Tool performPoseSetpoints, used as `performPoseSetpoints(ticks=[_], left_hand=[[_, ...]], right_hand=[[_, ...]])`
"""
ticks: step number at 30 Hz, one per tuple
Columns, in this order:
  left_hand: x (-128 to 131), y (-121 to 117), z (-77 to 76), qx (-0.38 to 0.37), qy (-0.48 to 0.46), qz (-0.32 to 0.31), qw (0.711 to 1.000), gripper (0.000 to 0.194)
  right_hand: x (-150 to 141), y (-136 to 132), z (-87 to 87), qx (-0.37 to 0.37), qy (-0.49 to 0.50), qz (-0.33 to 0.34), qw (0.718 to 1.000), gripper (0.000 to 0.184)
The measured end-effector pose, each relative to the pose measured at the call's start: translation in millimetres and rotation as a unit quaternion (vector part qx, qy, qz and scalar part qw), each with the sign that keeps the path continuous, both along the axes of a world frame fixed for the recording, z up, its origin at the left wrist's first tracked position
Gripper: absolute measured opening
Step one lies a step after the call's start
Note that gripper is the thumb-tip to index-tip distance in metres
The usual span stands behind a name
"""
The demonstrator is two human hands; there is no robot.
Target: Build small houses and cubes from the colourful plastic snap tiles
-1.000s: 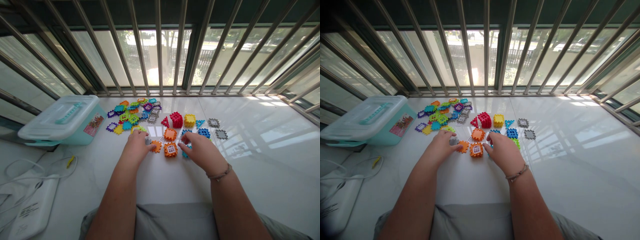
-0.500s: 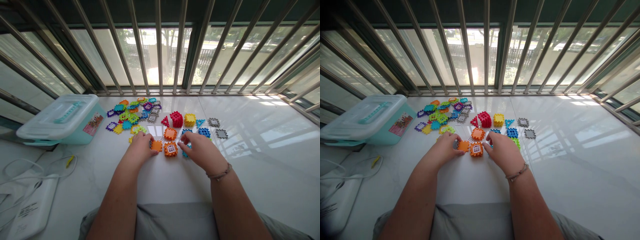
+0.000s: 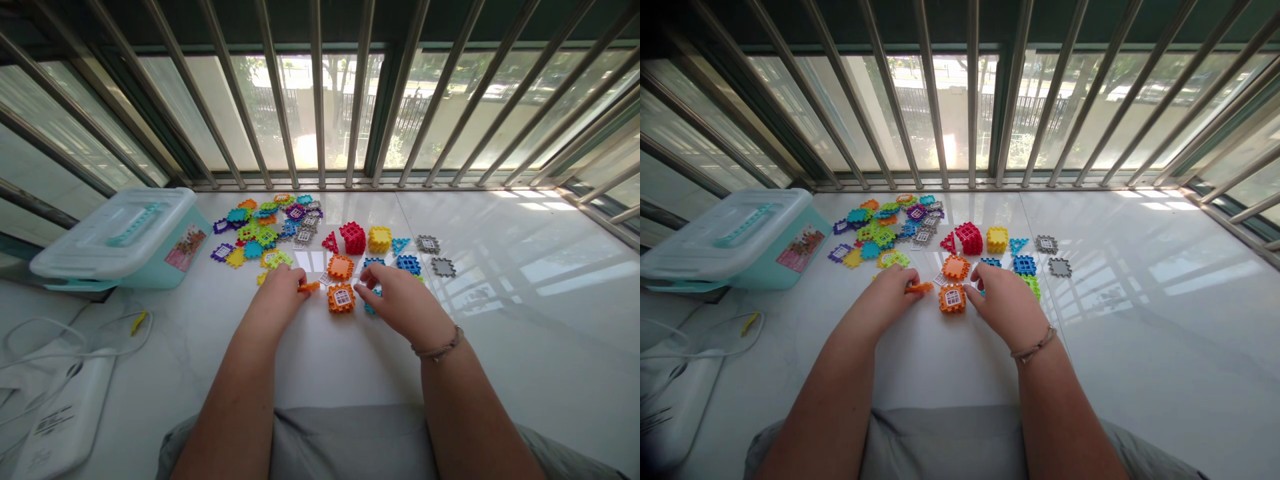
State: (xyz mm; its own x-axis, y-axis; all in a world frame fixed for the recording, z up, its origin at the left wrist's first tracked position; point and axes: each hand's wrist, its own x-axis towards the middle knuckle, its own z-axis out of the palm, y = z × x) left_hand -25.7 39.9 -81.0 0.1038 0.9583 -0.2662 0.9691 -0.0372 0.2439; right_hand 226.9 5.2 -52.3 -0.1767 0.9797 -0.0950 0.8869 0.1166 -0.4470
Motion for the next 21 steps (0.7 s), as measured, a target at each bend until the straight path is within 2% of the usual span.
performPoseSetpoints(ticks=[5, 13, 18, 21], left_hand=[[-2.7, 2.5, -2.2, 0.047, 0.007, 0.018, 0.999, 0.006], [-0.4, 1.9, 6.2, 0.101, -0.024, 0.105, 0.989, 0.008], [1.2, 0.6, 6.9, 0.145, -0.142, 0.118, 0.972, 0.011], [4.8, -0.9, 7.3, 0.167, -0.216, 0.104, 0.956, 0.013]], right_hand=[[0.0, 0.0, 0.3, -0.002, 0.001, -0.006, 1.000, 0.014], [-0.9, -0.2, -1.0, 0.002, 0.009, -0.004, 1.000, 0.015], [-1.2, -0.1, -2.3, 0.012, 0.022, 0.000, 1.000, 0.016], [-2.6, -0.1, -2.9, 0.046, 0.053, 0.020, 0.997, 0.013]])
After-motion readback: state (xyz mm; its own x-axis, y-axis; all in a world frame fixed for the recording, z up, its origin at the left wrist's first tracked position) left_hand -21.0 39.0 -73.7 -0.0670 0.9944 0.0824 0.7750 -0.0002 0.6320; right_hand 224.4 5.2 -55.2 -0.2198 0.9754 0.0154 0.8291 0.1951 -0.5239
